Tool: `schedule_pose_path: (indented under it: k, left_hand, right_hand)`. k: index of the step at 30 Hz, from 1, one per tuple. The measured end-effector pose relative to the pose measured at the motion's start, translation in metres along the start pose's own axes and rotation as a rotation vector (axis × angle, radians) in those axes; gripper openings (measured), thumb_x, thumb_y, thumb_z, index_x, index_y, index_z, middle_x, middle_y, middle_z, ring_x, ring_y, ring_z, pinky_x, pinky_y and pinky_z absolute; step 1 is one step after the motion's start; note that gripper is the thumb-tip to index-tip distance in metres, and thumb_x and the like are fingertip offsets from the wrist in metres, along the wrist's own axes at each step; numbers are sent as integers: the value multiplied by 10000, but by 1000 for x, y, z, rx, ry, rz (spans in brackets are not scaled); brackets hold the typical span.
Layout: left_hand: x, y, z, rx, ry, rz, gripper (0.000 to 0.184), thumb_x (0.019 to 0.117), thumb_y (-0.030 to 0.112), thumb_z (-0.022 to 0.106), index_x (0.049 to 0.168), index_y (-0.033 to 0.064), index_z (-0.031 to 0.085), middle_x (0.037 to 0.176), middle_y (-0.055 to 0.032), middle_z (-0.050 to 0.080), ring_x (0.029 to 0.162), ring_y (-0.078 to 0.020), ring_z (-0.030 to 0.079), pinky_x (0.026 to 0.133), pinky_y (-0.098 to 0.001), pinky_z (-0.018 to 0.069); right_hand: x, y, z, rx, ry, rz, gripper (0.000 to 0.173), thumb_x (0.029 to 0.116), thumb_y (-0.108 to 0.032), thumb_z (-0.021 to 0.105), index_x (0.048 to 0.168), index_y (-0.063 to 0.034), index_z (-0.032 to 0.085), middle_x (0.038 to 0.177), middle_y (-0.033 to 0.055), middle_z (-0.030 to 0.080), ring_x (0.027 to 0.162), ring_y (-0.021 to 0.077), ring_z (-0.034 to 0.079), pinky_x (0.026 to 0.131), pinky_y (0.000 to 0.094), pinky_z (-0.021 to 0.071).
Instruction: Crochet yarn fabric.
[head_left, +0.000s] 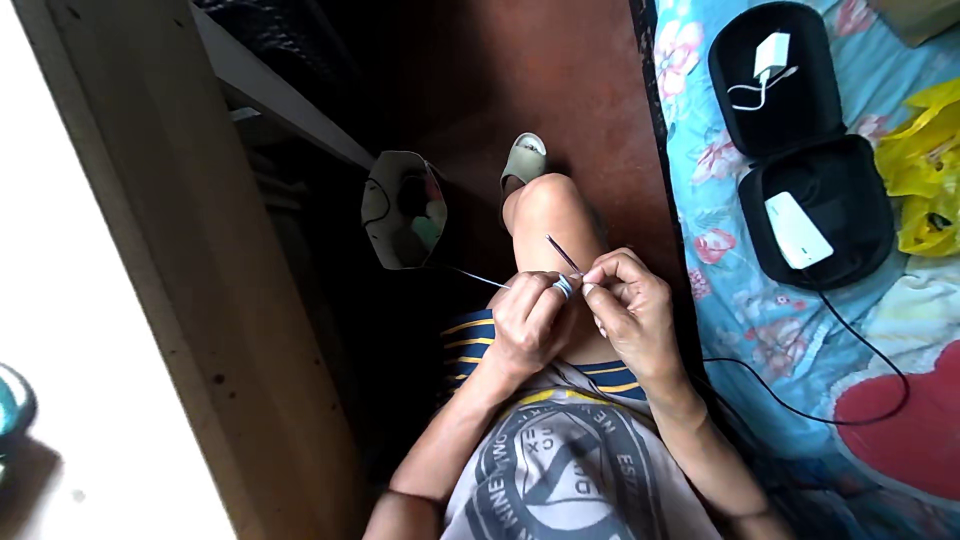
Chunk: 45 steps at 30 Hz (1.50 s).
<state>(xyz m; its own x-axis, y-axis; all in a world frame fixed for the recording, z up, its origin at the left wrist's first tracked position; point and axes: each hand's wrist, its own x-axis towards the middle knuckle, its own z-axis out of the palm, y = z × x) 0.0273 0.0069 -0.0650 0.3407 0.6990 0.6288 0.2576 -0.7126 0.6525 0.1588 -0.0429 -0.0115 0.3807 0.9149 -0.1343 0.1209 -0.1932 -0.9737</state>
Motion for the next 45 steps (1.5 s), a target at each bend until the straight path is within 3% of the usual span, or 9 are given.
schedule_pose_path:
  k: [6, 9, 13, 17, 20, 24, 27, 32, 45]
  left_hand:
    - [5, 9, -3, -469, -61, -530, 71, 877, 43, 700, 890, -24, 717, 838, -43, 677, 790, -68, 665, 736, -227, 583]
    - [10, 14, -7, -664, -49, -761, 39, 878, 6, 692, 889, 39, 711, 835, 11, 667, 746, -51, 646, 698, -227, 578]
    - [15, 14, -10, -895, -29, -950, 84, 908, 2, 672, 893, 62, 728, 817, -4, 707, 725, -60, 659, 685, -234, 566]
    - [20, 14, -10, -1015, -47, -1143, 118, 924, 24, 644, 864, 64, 737, 771, -26, 701, 707, -66, 655, 691, -243, 559]
    - [21, 17, -9, -991, -11, -1161, 126, 915, 8, 643, 842, 62, 731, 739, -19, 685, 668, -56, 634, 654, -220, 540]
    - [22, 23, -8, -903, 69, -1069, 99, 875, -33, 686, 859, 53, 734, 774, -22, 712, 705, -64, 664, 681, -232, 565]
    - [23, 23, -7, -917, 77, -1089, 106, 882, -27, 680, 840, 56, 731, 768, -29, 707, 703, -71, 659, 689, -241, 564]
    - [21, 22, -7, -917, 97, -1107, 103, 885, -24, 686, 830, 52, 726, 757, -33, 700, 683, -72, 652, 665, -233, 557]
    - [18, 22, -6, -868, 109, -1028, 89, 877, -32, 690, 868, 47, 728, 770, -24, 704, 680, -66, 652, 654, -223, 559]
  right_hand:
    - [0, 5, 1, 39, 19, -22, 72, 869, -1, 600, 875, -60, 641, 919, 7, 596, 568, -10, 490, 488, 130, 438]
    - [0, 6, -1, 122, -22, -19, 111, 892, 5, 610, 973, -61, 645, 898, -13, 604, 546, -15, 487, 483, 132, 447]
    - [3, 11, -8, 318, -112, 69, 295, 919, -1, 586, 1200, -91, 600, 950, -16, 614, 528, -10, 470, 475, 137, 437]
    - [1, 17, -15, 459, -157, 177, 254, 906, -1, 559, 1133, -83, 637, 897, -3, 648, 495, -26, 445, 453, 126, 394]
    - [-4, 23, -18, 433, -142, 129, 272, 897, 23, 567, 1143, -72, 634, 869, -22, 669, 500, -37, 464, 459, 122, 402]
    - [-11, 31, -20, 309, -87, 0, 266, 890, 25, 586, 1134, -50, 663, 1018, -28, 681, 574, -46, 508, 506, 126, 449]
    - [-16, 36, -20, 220, -38, -82, 249, 892, 23, 587, 1124, -6, 672, 1043, -2, 652, 619, -43, 529, 534, 121, 475]
    - [-21, 40, -22, -95, 35, -277, 180, 907, 0, 613, 1039, 76, 708, 1001, 75, 661, 825, -4, 623, 706, 118, 541]
    - [-21, 31, -21, -480, 141, -473, 202, 940, -20, 586, 1005, 20, 773, 890, 126, 643, 743, 53, 593, 647, 126, 485]
